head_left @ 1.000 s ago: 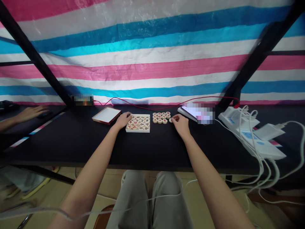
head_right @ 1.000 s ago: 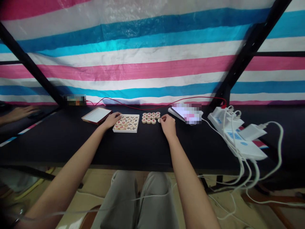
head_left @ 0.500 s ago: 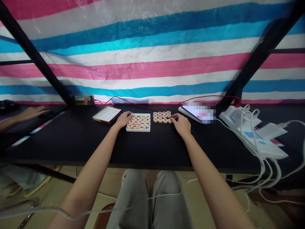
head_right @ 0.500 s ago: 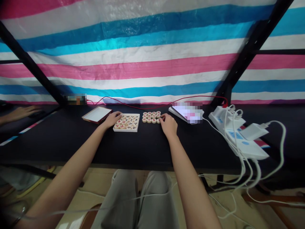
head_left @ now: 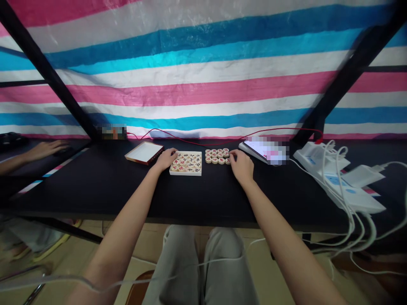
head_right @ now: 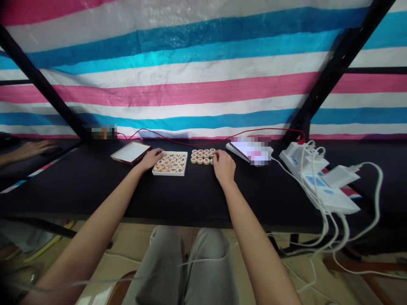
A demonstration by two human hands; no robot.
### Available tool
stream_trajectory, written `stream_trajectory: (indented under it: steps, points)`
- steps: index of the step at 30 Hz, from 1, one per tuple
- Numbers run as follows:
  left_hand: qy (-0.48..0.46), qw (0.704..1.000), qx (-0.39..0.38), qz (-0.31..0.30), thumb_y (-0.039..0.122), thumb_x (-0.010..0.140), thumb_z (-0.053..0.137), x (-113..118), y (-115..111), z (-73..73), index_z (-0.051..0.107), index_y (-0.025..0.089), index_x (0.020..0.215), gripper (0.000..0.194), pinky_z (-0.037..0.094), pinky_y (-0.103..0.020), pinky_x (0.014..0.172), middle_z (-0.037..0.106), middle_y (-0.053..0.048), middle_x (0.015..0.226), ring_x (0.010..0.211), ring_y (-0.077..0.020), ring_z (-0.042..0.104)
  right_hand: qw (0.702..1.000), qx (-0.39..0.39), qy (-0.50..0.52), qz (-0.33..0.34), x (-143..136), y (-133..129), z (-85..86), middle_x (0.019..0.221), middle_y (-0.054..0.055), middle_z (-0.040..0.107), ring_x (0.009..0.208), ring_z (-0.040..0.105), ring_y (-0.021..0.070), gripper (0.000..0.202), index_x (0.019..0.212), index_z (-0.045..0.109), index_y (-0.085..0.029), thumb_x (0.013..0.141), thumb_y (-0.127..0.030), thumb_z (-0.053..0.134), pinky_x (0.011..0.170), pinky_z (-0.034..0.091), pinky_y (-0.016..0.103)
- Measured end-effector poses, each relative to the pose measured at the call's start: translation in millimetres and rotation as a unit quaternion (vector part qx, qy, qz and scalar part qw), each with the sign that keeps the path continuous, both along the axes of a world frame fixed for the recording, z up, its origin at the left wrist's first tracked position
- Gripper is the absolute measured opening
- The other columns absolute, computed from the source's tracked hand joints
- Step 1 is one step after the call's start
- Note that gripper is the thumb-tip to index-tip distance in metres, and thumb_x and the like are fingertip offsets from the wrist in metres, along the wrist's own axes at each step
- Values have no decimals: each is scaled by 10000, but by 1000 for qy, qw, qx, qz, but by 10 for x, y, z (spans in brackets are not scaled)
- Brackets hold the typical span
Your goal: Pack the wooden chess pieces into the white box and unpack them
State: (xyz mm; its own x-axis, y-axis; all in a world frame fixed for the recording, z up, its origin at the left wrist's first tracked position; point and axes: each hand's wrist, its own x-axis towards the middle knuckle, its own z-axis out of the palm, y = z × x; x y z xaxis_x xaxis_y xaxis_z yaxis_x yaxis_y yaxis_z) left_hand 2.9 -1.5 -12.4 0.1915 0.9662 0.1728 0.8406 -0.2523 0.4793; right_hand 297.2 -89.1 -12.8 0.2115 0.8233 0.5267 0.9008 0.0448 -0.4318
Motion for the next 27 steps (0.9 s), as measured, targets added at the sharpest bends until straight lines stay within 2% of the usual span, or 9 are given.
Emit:
stream_trajectory:
  steps: [3,6,9,12,16,27]
  points:
    - [-8,1000,2,-4,349,814,412,-7,15,-9,618,159,1025,349,429,-298,787,648,-84,972,862,-201,587,996,51,-23,74,-164,-28,31,923,45,627,866,542,184,190,905,603,-200,842,-195,425,712,366,282]
    - [-16,1000,-6,-16,345,814,412,-18,36,-17,616,162,1022,344,434,-297,781,653,-81,955,864,-200,589,980,59,-16,191,-403,5,110,918,39,627,882,531,170,186,894,616,-201,842,-186,438,762,368,275]
    - [-26,999,-4,-20,358,814,417,-32,56,-26,618,169,1004,335,436,-289,793,656,-72,946,876,-195,588,942,-18,1,334,-673,119,208,878,19,638,819,539,149,160,873,645,-215,837,-254,494,720,375,257]
    - [-39,999,-7,-24,373,818,413,-41,69,-37,618,175,988,332,439,-292,778,655,-64,924,848,-190,593,903,-118,18,413,-907,251,268,831,1,641,742,543,135,163,885,666,-231,780,-330,592,650,364,242]
    - [-41,999,-7,-19,367,827,401,-36,68,-54,619,182,971,320,437,-288,773,651,-57,907,839,-182,592,877,-166,38,450,-1059,317,256,773,-17,623,696,537,122,188,925,663,-243,754,-312,628,612,339,227]
    - [-26,1000,5,-7,342,842,391,13,35,-45,612,186,984,305,420,-298,819,641,-58,959,888,-187,578,887,-123,6,444,-1047,201,230,827,-6,593,788,514,135,160,941,647,-246,788,-287,619,668,337,238]
